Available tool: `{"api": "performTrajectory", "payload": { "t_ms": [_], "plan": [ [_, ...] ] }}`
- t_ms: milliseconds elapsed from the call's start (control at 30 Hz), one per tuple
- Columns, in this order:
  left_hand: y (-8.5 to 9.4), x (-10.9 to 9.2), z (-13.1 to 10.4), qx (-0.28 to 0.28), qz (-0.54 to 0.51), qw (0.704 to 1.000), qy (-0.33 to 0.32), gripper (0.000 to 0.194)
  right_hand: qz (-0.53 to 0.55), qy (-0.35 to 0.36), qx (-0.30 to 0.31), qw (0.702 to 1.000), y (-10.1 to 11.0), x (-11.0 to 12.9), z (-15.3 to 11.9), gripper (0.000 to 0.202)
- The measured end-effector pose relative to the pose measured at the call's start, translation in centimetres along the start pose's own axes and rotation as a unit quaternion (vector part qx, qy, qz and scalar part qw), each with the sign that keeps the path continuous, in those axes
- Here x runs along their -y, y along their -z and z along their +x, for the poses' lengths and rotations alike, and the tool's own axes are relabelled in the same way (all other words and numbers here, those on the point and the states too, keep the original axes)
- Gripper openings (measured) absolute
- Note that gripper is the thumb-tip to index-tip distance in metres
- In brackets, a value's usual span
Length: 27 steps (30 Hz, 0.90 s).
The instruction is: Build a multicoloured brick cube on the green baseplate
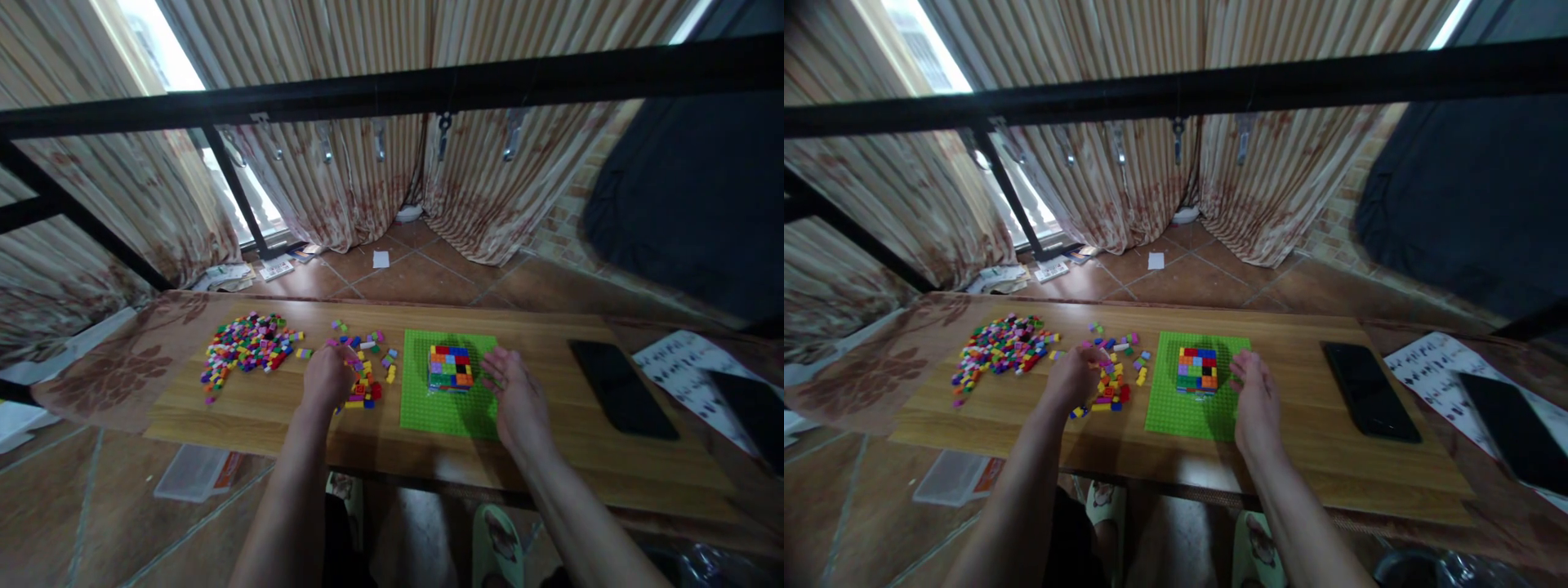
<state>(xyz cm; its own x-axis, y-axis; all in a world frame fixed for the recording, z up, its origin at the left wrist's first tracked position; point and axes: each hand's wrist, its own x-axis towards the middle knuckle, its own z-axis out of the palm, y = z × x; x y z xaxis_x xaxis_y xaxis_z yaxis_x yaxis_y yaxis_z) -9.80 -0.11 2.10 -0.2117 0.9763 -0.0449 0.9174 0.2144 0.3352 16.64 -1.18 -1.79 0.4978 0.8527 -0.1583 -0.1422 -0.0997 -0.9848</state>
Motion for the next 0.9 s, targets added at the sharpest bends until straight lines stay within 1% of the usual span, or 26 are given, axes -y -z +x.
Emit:
{"api": "performTrajectory", "payload": {
  "t_ms": [67,200,433,600,767,900],
  "plan": [
    [-0.2,0.2,0.0,0.011,0.006,1.000,-0.012,0.034,0.011,-0.011,-0.002,1.000,0.0,0.2,0.1,0.055],
    [-0.6,0.2,0.1,0.008,0.005,1.000,-0.022,0.030,0.025,-0.033,-0.006,0.999,0.0,0.5,0.0,0.053],
    [-0.5,0.3,0.3,0.011,-0.008,1.000,-0.007,0.027,0.041,-0.048,0.001,0.998,-0.2,1.0,-0.3,0.050],
    [-0.7,-0.4,0.1,0.032,0.020,0.998,-0.040,0.026,0.061,-0.062,0.002,0.996,-0.4,1.2,-0.5,0.044],
    [-1.1,-0.9,0.2,0.062,0.048,0.993,-0.085,0.018,0.078,-0.072,0.004,0.994,-0.4,1.1,-0.6,0.041],
    [-1.4,-0.9,0.2,0.056,0.040,0.995,-0.077,0.018,0.085,-0.078,0.009,0.993,-0.4,1.2,-0.6,0.039]
  ]
}}
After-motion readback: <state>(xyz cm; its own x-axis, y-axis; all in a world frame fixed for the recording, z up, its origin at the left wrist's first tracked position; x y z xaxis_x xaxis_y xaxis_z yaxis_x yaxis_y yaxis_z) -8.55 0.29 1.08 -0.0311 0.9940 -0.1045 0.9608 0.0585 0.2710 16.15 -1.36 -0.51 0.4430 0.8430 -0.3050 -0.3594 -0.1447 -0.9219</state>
